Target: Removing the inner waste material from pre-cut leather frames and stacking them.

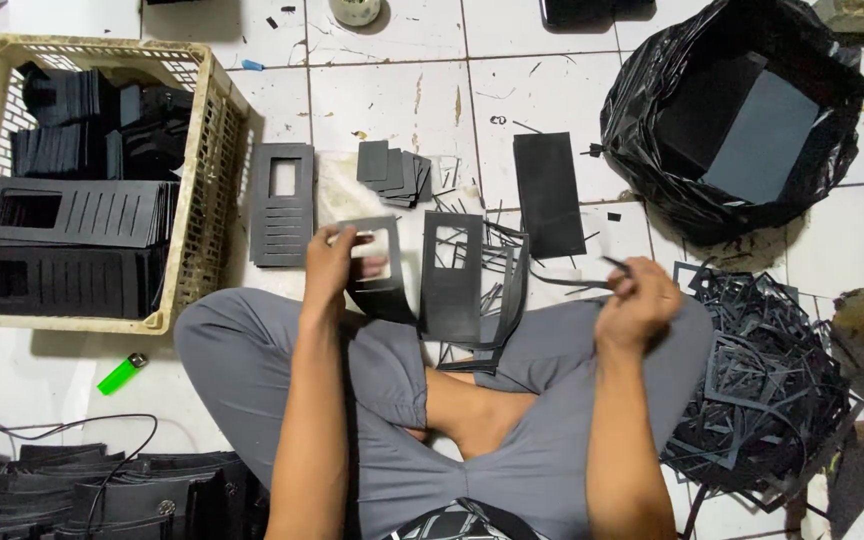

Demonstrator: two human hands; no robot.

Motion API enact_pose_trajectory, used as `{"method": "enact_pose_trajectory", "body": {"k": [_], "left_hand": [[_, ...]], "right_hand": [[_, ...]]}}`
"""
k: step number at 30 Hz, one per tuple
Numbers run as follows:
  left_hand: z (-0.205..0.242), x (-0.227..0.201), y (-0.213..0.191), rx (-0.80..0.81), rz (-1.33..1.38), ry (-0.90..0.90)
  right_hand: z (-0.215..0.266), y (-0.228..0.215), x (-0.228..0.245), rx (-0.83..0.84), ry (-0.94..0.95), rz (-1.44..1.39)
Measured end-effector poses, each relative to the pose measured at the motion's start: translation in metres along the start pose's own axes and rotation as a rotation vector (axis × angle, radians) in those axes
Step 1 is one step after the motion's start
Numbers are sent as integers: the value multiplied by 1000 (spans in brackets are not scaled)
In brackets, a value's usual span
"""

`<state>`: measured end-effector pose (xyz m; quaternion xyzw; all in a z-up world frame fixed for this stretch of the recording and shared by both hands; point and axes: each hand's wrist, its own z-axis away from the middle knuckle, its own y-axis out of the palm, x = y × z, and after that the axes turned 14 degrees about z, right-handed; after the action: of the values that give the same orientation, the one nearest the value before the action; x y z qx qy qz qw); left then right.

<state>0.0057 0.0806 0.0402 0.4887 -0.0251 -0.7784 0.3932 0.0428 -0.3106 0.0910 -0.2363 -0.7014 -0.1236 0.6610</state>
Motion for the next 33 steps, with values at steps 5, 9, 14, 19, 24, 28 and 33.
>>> {"method": "enact_pose_trajectory", "body": {"k": [5, 9, 14, 19, 24, 28, 33], "left_hand": [[1, 21, 14, -282, -999, 767], [39, 13, 61, -126, -1049, 831], [39, 51, 71, 214, -1251, 349], [28, 67, 66, 295, -1431, 265], [35, 60, 65, 400, -1545, 237], [31, 68, 60, 399, -1617, 246], [28, 73, 55, 435, -1618, 267]], "right_hand": [[-7, -22, 20, -64, -37, 5], [24, 1, 44, 198, -168, 594], [46, 51, 18, 952, 5, 1470], [50, 75, -40, 930, 141, 1358], [52, 72, -69, 863, 206, 1141], [53, 51, -18, 588, 386, 416], [45, 1, 59, 378, 387, 66]]}}
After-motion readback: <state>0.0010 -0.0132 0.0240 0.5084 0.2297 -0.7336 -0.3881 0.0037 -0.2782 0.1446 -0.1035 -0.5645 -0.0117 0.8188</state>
